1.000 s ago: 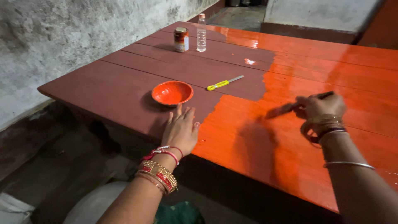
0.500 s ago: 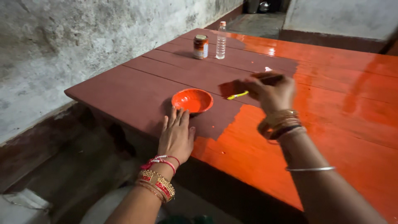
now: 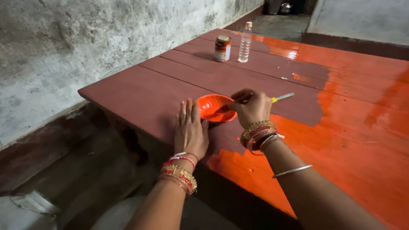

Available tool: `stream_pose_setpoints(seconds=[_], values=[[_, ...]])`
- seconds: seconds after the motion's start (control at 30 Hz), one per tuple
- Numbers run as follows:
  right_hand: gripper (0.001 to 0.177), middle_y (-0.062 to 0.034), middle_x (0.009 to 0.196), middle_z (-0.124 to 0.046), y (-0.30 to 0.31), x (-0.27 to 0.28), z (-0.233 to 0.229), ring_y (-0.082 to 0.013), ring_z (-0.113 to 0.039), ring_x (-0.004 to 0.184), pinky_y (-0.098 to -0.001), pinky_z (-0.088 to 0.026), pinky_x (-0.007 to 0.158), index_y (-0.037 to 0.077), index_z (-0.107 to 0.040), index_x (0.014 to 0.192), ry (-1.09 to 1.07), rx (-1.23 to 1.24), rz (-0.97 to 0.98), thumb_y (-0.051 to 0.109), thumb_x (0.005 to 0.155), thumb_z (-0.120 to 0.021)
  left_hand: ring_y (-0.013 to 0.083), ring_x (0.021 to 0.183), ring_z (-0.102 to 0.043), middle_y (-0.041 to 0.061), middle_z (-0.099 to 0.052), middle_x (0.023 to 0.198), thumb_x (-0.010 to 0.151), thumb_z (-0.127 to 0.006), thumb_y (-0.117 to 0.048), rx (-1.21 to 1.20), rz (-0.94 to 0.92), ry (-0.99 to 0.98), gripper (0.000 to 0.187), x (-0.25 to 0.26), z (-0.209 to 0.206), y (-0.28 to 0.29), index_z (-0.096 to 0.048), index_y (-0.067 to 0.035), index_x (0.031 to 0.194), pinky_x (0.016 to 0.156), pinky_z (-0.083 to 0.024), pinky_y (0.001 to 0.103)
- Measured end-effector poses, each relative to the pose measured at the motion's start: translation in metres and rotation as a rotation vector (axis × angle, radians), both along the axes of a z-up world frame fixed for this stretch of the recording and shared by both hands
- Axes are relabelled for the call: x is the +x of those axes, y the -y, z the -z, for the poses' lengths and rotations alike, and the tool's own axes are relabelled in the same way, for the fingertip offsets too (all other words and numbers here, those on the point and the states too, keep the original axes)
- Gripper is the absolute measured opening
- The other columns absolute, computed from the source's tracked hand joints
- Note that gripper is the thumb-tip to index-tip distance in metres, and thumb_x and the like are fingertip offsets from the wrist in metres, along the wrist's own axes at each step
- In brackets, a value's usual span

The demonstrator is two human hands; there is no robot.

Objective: The person uses a brush to apply orange paint to a wooden table, dipping the brush into a small orange bowl and moving it across the surface.

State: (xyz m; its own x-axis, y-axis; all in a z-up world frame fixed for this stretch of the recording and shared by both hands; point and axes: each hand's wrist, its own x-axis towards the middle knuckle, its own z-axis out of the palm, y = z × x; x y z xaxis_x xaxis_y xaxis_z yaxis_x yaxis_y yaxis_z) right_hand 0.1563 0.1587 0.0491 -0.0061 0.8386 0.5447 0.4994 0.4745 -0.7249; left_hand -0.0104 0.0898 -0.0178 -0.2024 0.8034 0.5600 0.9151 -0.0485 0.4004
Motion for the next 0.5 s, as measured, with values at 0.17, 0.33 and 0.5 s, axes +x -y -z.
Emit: stream_pose_setpoints(seconds=[0.17, 0.33, 0.5], values=[[0.022, -0.0108, 0.084, -0.079, -0.002, -0.009, 0.003, -0.0213, -0.078, 0.076, -0.0331, -0.062, 0.074, 0.007, -0.081, 0.092, 0.099, -0.003, -0.041, 0.016, 0.072, -0.085, 0.0358, 0.155, -0.017, 0.019, -0.022, 0.167, 0.101, -0.051, -0.023, 0.044, 0.032, 0.031, 0.063, -0.008, 0.007, -0.015, -0.029, 0.0, 0.156, 0.124, -0.018, 0.051], [0.019, -0.0131, 0.085, -0.078, 0.003, -0.013, -0.005, -0.0295, -0.074, 0.079, -0.0396, -0.058, 0.076, 0.014, -0.082, 0.096, 0.322, -0.077, 0.029, 0.027, 0.082, -0.083, 0.0364, 0.156, -0.017, 0.02, -0.022, 0.168, 0.101, -0.05, -0.023, 0.078, 0.046, 0.018, 0.064, -0.015, 0.013, -0.018, -0.029, 0.0, 0.157, 0.124, -0.019, 0.052], [0.02, -0.0137, 0.082, -0.078, -0.006, -0.006, -0.006, -0.0231, -0.077, 0.073, -0.0346, -0.061, 0.071, 0.006, -0.081, 0.089, 0.205, 0.084, -0.095, 0.025, 0.081, -0.081, 0.0383, 0.156, -0.014, 0.022, -0.021, 0.167, 0.102, -0.053, -0.028, 0.072, 0.09, 0.171, 0.069, -0.016, 0.016, -0.016, -0.024, -0.001, 0.158, 0.123, -0.018, 0.052]])
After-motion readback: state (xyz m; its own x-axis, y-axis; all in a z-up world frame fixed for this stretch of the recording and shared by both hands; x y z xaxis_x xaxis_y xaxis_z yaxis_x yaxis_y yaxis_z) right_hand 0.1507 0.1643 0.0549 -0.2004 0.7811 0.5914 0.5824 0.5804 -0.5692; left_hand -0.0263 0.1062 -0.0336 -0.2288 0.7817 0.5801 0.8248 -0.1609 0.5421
